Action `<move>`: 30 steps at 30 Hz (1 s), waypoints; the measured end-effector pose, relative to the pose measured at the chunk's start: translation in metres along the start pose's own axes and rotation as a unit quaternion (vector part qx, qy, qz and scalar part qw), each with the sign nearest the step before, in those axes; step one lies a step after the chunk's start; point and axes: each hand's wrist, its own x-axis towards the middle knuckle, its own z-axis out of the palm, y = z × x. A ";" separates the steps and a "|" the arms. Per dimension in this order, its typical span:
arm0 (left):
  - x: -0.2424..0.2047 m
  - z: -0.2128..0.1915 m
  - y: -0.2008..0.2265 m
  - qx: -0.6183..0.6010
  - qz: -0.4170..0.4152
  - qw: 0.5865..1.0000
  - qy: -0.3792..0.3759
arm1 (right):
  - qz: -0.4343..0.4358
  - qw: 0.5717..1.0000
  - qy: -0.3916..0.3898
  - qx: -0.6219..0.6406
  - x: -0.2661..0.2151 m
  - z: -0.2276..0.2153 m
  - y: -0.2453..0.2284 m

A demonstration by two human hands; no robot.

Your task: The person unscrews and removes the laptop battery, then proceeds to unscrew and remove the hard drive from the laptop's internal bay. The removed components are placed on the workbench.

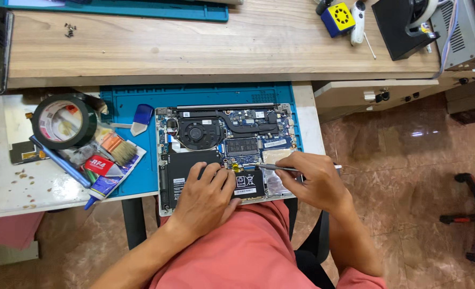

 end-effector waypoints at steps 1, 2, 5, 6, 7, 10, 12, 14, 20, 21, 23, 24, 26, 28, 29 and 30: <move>-0.002 0.007 0.000 0.003 -0.002 1.000 -0.002 | -0.003 1.000 0.000 0.003 0.002 0.000 -0.002; -0.004 0.014 0.001 -0.020 0.003 1.000 -0.003 | 0.030 0.998 0.022 0.059 0.005 -0.001 -0.005; -0.010 0.032 -0.001 -0.047 0.015 0.999 -0.001 | 0.068 0.987 0.061 0.132 0.005 0.003 -0.003; -0.011 0.038 -0.001 -0.055 0.025 0.998 0.005 | 0.077 0.983 0.079 0.145 0.004 0.004 -0.001; -0.012 0.036 -0.002 -0.053 0.022 0.998 0.005 | 0.075 0.983 0.078 0.146 0.003 0.006 0.000; -0.011 0.031 -0.004 -0.060 0.043 0.997 -0.023 | 0.080 0.977 0.095 0.175 0.000 0.011 0.005; -0.011 0.031 -0.004 -0.065 0.050 0.996 -0.016 | 0.089 0.972 0.104 0.192 -0.002 0.014 0.009; -0.011 0.029 -0.005 -0.075 0.047 0.996 -0.017 | 0.090 0.970 0.111 0.197 -0.004 0.018 0.013; -0.014 0.035 -0.004 -0.092 0.037 0.995 0.008 | 0.094 0.972 0.071 0.203 0.002 0.026 0.005; -0.014 0.034 -0.004 -0.103 0.031 0.994 0.014 | 0.101 0.974 0.038 0.198 0.005 0.027 0.003; -0.018 0.027 -0.012 -0.110 0.006 0.994 0.026 | 0.093 0.976 0.016 0.196 0.003 0.033 0.003; -0.020 0.024 -0.017 -0.115 -0.017 0.992 0.038 | 0.084 0.977 -0.004 0.195 0.002 0.036 0.003; -0.028 0.016 -0.044 -0.100 -0.102 0.989 0.027 | 0.086 0.976 -0.011 0.198 0.002 0.038 0.005; -0.037 0.007 -0.065 -0.084 -0.185 0.979 0.017 | 0.090 0.975 -0.018 0.202 0.000 0.041 0.008; -0.041 0.002 -0.073 -0.132 -0.244 0.960 0.021 | 0.092 0.975 -0.018 0.201 -0.001 0.042 0.010; -0.044 -0.004 -0.082 -0.178 -0.301 0.936 0.027 | 0.092 0.975 -0.018 0.199 -0.001 0.044 0.013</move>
